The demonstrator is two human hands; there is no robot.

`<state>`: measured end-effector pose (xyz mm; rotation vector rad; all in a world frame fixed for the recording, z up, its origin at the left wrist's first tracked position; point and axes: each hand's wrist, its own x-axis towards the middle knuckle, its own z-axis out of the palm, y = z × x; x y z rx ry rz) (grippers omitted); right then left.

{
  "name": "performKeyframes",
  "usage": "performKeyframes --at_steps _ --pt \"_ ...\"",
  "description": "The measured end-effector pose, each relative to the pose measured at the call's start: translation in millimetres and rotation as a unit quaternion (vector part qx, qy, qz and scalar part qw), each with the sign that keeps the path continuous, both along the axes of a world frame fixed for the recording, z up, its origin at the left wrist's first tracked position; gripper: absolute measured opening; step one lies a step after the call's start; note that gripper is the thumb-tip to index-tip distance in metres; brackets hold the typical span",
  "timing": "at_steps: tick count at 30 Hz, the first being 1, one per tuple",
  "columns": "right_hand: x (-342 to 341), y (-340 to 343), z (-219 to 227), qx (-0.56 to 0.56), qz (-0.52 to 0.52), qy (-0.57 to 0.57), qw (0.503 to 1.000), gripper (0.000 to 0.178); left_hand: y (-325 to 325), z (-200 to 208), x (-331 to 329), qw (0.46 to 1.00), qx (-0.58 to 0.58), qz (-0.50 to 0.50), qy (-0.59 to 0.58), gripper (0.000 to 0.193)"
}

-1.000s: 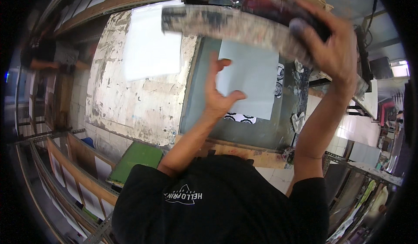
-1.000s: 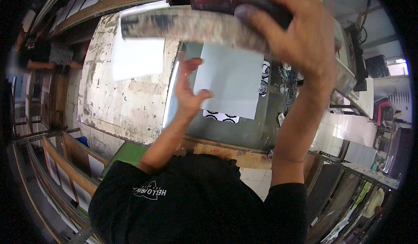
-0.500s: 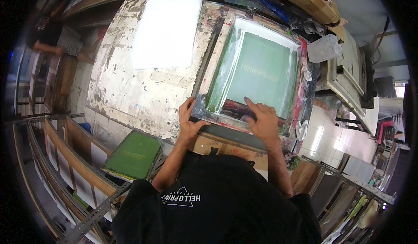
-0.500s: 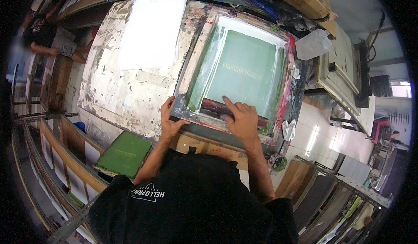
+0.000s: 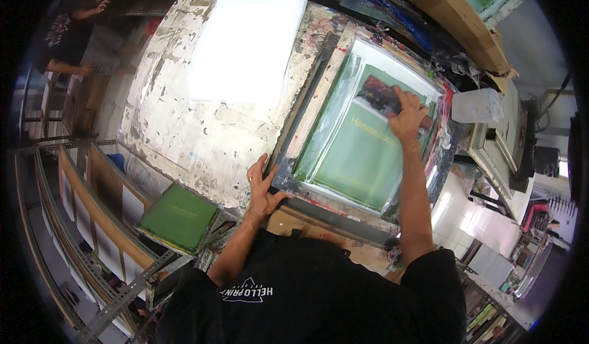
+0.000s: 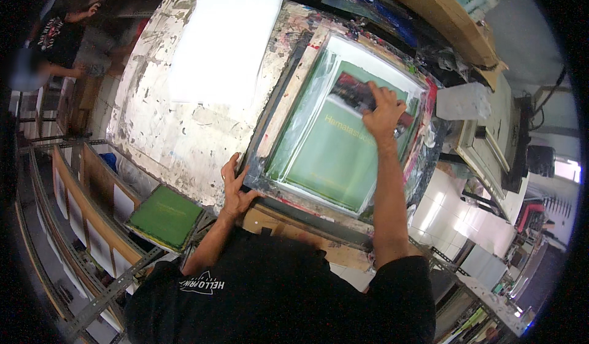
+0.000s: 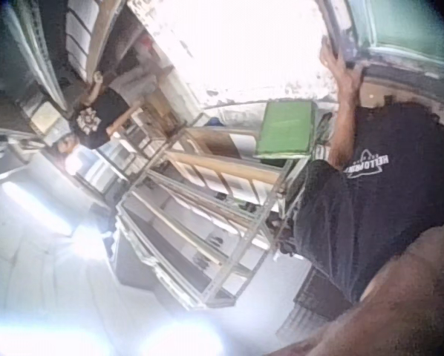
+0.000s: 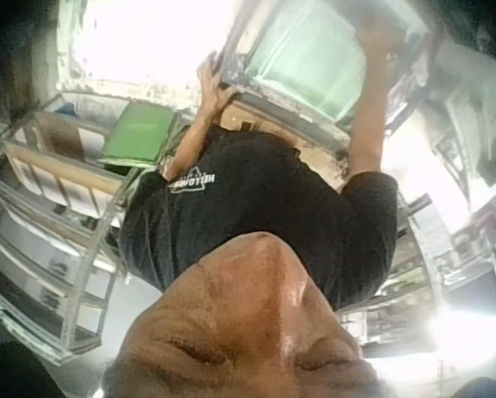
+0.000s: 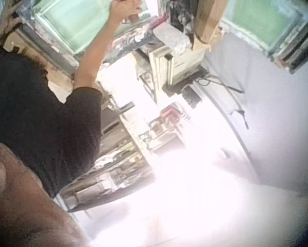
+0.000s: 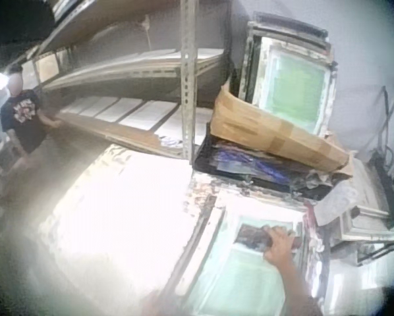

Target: The person performs screen printing by placing a white sheet on a table, lowering a screen frame, and using a squeegee to pull green ink across the mesh. The person repeatedly lifts the frame, removes the printed sheet, and places a new sheet to continue the process.

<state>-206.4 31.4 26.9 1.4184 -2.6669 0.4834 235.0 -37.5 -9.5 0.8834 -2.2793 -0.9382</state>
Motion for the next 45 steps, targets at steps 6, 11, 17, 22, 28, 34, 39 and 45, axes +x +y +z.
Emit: performKeyframes --at_steps 6,11,17,22,28,34,39,45 --pt "-85.6 -50.0 -4.5 -0.013 -0.007 0.05 0.999 0.086 0.6 -7.5 4.3 1.0 0.021 -0.001 0.017 0.091" --pt "-124.8 -55.1 3.1 -0.07 0.044 -0.018 0.996 0.068 -0.1 -5.6 1.1 1.0 -0.01 -0.001 0.017 0.092" --pt "-92.4 -45.1 19.1 -0.106 0.111 0.011 0.988 0.054 -2.1 -4.6 3.6 0.999 0.003 -0.023 0.044 0.092" --pt "-12.8 -2.8 21.4 -0.049 0.073 0.052 0.995 0.056 5.7 -8.7 2.9 0.997 0.03 -0.009 0.069 0.089" --pt "120.7 68.4 71.0 -0.026 0.063 0.011 0.998 0.054 9.3 11.1 -5.4 0.99 0.024 0.022 0.134 0.087" --pt "204.6 113.1 181.8 -0.072 0.094 -0.026 0.993 0.055 -0.7 86.3 -36.7 0.973 -0.014 0.055 0.226 0.08" --pt "167.5 94.3 259.6 -0.121 0.084 0.084 0.986 0.061 -16.9 160.3 -111.5 0.881 0.076 0.136 0.447 0.082" --pt "83.0 44.6 338.3 -0.148 0.106 0.058 0.982 0.053 -95.6 111.6 -225.3 0.936 0.132 0.045 0.323 0.053"
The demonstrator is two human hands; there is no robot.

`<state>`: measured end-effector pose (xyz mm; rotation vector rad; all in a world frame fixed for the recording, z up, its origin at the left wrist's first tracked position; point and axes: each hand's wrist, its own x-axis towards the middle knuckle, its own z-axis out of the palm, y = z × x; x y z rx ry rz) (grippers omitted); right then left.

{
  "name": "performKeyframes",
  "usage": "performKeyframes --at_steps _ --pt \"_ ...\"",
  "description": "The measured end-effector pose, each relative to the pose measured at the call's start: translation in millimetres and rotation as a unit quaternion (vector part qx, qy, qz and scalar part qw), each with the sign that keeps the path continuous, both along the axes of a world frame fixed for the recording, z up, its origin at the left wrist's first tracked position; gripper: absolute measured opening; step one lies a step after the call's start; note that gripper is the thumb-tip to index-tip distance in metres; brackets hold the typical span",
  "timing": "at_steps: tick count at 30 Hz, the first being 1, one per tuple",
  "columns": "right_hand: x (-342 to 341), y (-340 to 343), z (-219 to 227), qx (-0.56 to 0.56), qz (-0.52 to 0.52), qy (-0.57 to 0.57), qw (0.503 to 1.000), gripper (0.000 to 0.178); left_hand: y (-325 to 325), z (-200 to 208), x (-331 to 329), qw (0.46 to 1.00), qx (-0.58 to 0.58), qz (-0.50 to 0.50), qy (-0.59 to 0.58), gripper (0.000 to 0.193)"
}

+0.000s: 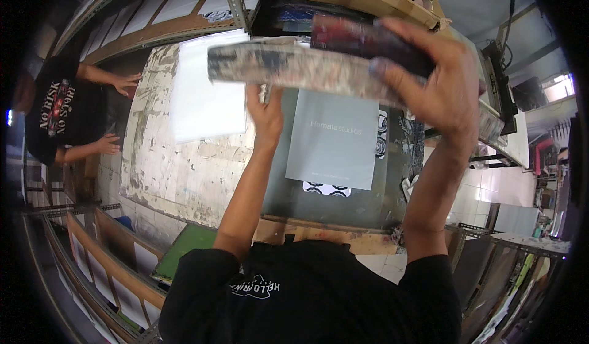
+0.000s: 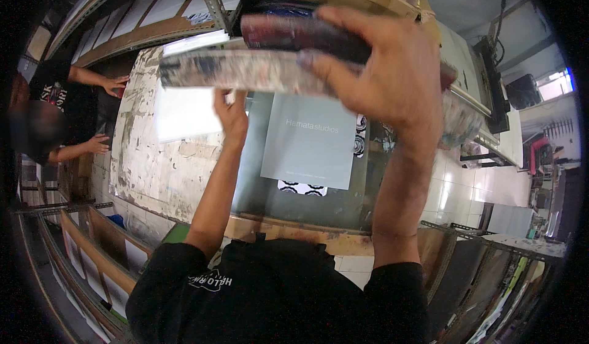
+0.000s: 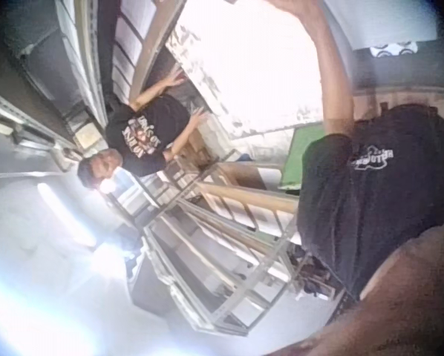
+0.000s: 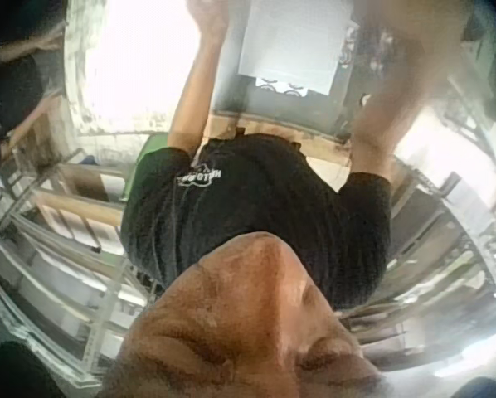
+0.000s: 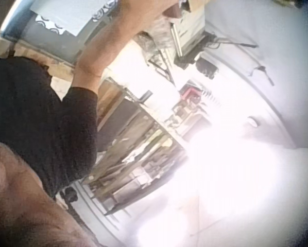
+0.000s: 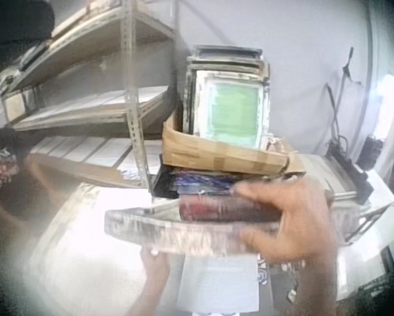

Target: The person performs screen printing by placing a white sheet on a table, lowering a screen frame, and using a squeegee to pull green ink across the mesh. The person repeatedly lifts the frame, removes the printed sheet, and places a new sheet to continue the process.

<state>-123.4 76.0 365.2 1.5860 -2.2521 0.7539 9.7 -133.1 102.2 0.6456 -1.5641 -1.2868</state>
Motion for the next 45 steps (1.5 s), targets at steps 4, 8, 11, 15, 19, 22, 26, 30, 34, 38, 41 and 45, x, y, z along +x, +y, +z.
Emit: performKeyframes --at_steps 4,8,11,15,19,22,26,30,34,38,41,45 --pt "-19.1 -16.3 29.8 0.01 -0.019 -0.02 1.0 0.048 -14.2 -90.5 -69.2 0.952 -0.156 0.032 -0.263 0.044" --pt "-28.4 -23.1 37.1 -0.003 0.01 -0.073 0.997 0.045 5.6 -119.0 -84.6 0.894 -0.236 0.032 -0.38 0.026" --pt "-2.8 -27.7 47.4 0.008 -0.001 -0.051 0.999 0.046 7.4 -132.9 -86.2 0.939 -0.134 0.015 -0.316 0.017" --pt "-8.9 -30.8 37.1 -0.039 -0.008 -0.03 0.999 0.043 14.3 -116.6 -82.4 0.973 0.004 0.015 -0.231 0.015" --pt "-7.0 -33.2 49.0 -0.013 -0.001 -0.12 0.993 0.04 -9.7 -106.6 -44.9 0.993 0.055 0.045 -0.09 0.014" --pt "-40.9 -22.2 34.1 0.005 0.017 -0.112 0.994 0.041 -39.7 -101.0 1.9 0.989 0.115 0.086 -0.023 0.014" --pt "-54.6 -16.5 23.2 0.01 -0.001 -0.072 0.997 0.042 -83.2 -100.8 78.9 0.973 0.115 0.198 0.001 0.012" --pt "-53.6 -21.6 20.6 -0.028 0.017 -0.074 0.997 0.043 -130.4 -110.8 168.2 0.944 0.083 0.319 0.001 0.011" --pt "-53.9 -22.6 19.2 -0.018 0.033 -0.09 0.995 0.043 -156.2 -105.5 248.6 0.844 -0.029 0.51 -0.165 0.035" --pt "-56.5 -19.7 20.0 -0.011 0.025 -0.071 0.997 0.042 -145.1 -76.5 249.7 0.759 -0.229 0.561 -0.237 0.034" --pt "-51.5 -21.9 23.6 0.0 0.032 -0.099 0.995 0.041 -119.5 -67.7 206.6 0.815 -0.337 0.406 -0.241 0.021" --pt "-53.1 -21.9 28.9 0.005 0.029 -0.078 0.997 0.041 -91.9 -75.8 126.6 0.868 -0.296 0.207 -0.34 0.021"
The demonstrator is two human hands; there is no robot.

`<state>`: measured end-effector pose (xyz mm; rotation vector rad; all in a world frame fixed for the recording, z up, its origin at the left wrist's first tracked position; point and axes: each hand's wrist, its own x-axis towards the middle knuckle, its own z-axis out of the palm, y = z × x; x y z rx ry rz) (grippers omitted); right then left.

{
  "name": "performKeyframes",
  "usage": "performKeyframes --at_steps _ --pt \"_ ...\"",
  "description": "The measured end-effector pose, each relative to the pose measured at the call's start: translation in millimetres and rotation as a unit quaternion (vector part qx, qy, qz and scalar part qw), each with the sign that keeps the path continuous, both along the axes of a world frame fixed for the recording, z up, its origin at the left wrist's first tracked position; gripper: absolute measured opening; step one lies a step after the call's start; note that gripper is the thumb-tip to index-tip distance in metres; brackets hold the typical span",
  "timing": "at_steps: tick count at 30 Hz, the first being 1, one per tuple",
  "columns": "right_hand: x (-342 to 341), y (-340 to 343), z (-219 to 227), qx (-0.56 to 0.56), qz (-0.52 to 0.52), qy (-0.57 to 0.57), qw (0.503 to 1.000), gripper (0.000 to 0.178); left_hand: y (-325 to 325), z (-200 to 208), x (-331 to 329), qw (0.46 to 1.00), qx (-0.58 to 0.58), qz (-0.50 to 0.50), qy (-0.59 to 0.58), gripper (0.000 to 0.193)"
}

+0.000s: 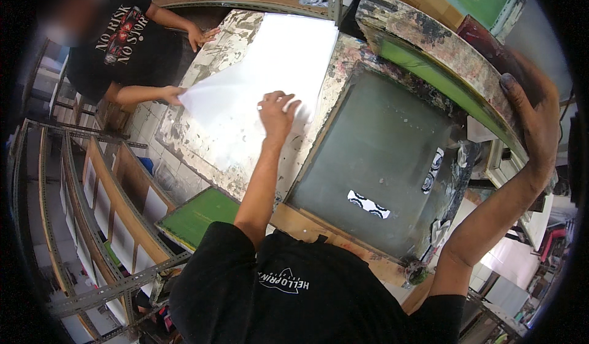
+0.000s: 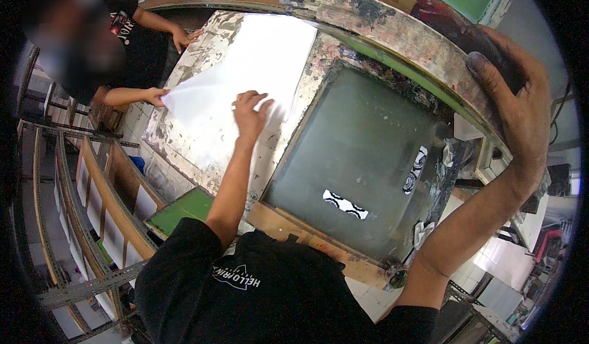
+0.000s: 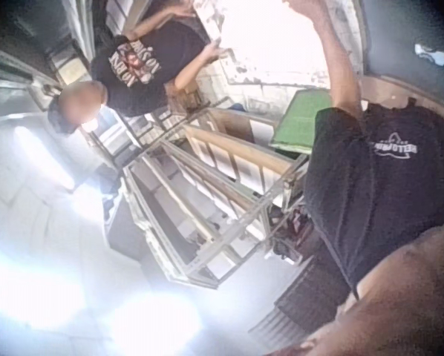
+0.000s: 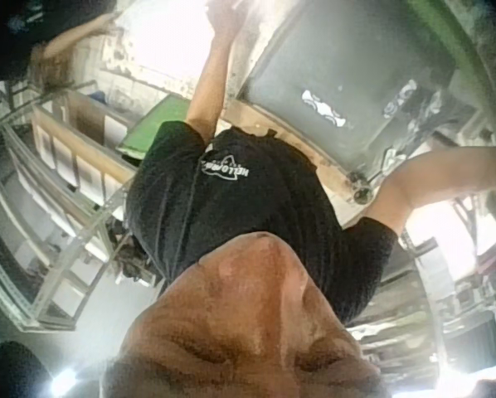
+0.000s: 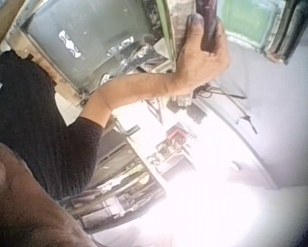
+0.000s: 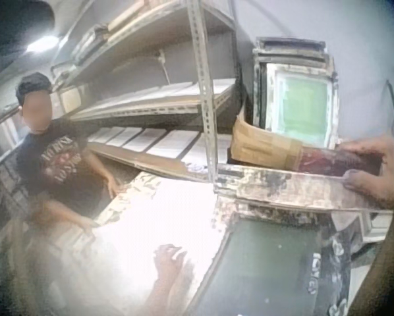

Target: The person performs screen printing by placing a white sheet on a table, lowering a screen frame, and using a squeegee to pull green ink across the mesh. The person repeatedly lifts the frame, removes the printed sheet, and places a new sheet to continue the process.

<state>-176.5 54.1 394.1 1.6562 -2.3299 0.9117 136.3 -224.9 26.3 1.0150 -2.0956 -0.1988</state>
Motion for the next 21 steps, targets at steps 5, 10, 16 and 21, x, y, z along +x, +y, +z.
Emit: performKeyframes --at_steps 5,10,16,21 --pt "2.2 -2.1 -0.5 -0.008 0.015 -0.052 0.999 0.042 -10.2 -53.3 -15.8 0.987 0.157 -0.037 -0.006 0.016" --pt "6.6 -2.6 -2.2 -0.015 -0.023 -0.012 1.0 0.046 -20.0 -35.3 -20.4 0.975 0.151 -0.085 0.138 0.013" --pt "9.0 -2.5 -0.3 -0.011 -0.013 -0.008 1.0 0.046 60.2 15.3 -21.0 0.928 0.173 -0.259 -0.206 0.04" --pt "-2.5 1.4 -4.4 -0.024 0.008 -0.001 1.0 0.045 117.4 -39.5 -57.3 0.885 0.13 -0.345 -0.285 0.069"
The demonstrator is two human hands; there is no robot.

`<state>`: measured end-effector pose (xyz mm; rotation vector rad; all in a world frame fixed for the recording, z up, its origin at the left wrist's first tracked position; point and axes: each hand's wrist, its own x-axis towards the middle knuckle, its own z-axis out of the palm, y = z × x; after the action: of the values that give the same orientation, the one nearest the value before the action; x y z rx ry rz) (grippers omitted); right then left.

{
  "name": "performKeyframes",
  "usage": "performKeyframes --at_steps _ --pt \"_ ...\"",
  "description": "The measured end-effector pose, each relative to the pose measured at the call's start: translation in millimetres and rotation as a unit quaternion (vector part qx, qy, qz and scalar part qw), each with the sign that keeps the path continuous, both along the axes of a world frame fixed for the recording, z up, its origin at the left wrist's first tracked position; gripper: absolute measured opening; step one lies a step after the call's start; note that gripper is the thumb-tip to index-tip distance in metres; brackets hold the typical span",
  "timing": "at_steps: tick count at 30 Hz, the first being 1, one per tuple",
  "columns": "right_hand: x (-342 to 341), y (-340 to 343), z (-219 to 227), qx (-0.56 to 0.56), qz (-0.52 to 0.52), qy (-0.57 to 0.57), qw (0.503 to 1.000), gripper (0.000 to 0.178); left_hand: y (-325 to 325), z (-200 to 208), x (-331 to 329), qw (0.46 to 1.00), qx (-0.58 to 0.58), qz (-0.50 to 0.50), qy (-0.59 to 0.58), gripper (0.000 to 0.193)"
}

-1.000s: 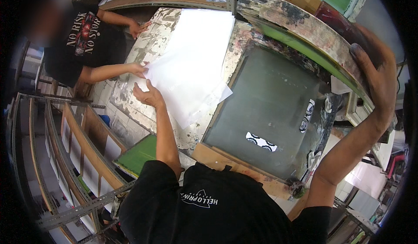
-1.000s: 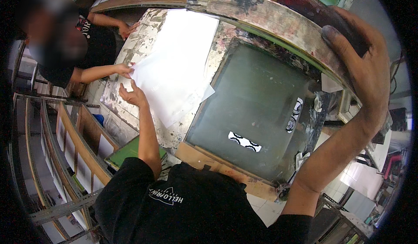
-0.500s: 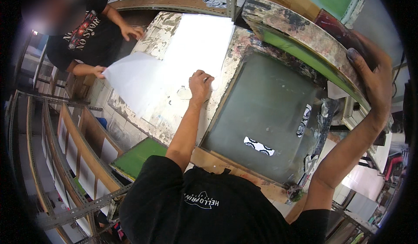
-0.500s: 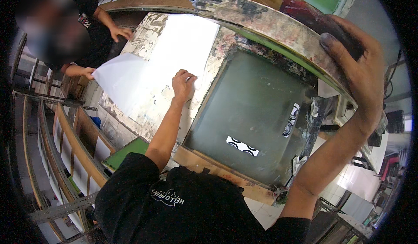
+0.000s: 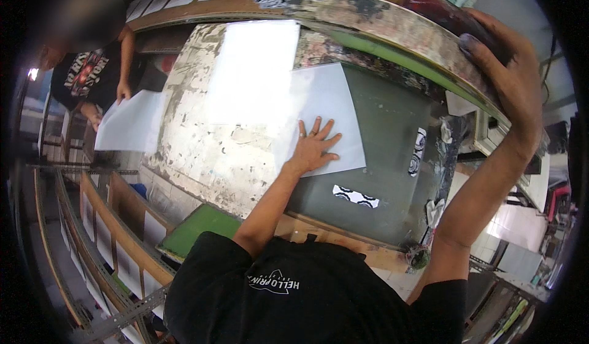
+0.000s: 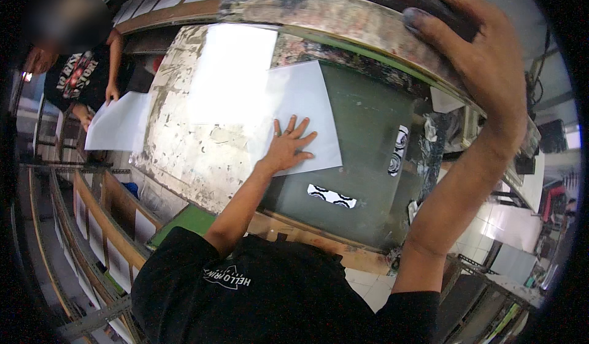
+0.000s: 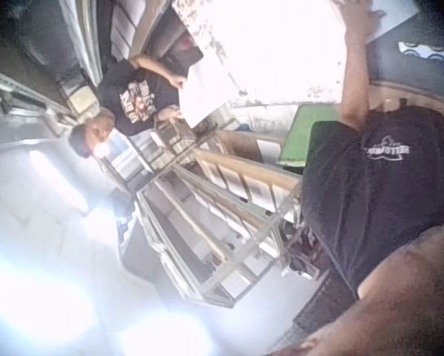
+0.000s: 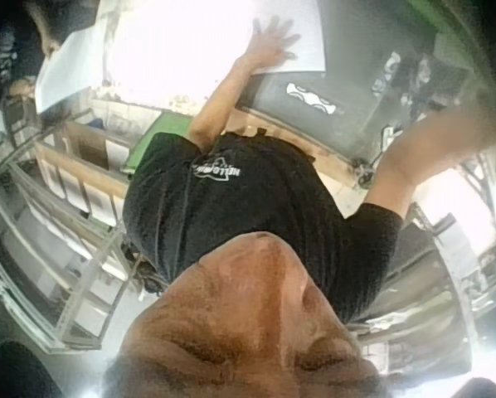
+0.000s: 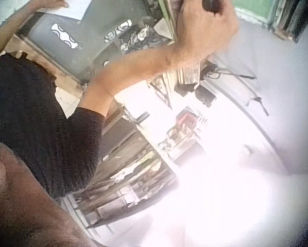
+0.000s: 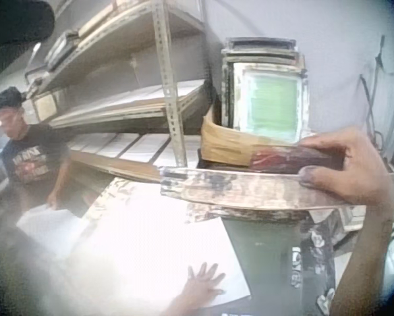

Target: The person performs screen printing by placing a white sheet on a table, lowering a screen frame, and using a squeegee to pull green ink across the mesh. The person repeatedly lifts the frame, removes the printed sheet, and places a new sheet to continue the process.

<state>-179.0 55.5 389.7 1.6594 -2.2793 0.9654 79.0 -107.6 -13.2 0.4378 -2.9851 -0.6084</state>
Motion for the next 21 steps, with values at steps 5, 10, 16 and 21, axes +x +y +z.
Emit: performKeyframes --at_steps 5,10,16,21 --pt "3.4 -1.2 7.6 0.038 -0.013 -0.018 0.999 0.045 43.4 -0.4 -68.1 0.991 0.042 -0.126 0.024 0.072" --pt "37.7 -11.9 19.0 0.022 -0.056 0.036 0.998 0.042 75.8 4.0 -98.9 0.98 0.062 -0.19 0.009 0.07" --pt "14.1 -8.1 15.2 0.032 -0.036 -0.002 0.999 0.046 97.0 9.3 -96.9 0.971 0.07 -0.226 -0.017 0.072" --pt "20.1 -5.9 22.4 0.06 -0.012 -0.022 0.998 0.047 102.9 4.0 -85.8 0.97 0.089 -0.224 0.016 0.072"
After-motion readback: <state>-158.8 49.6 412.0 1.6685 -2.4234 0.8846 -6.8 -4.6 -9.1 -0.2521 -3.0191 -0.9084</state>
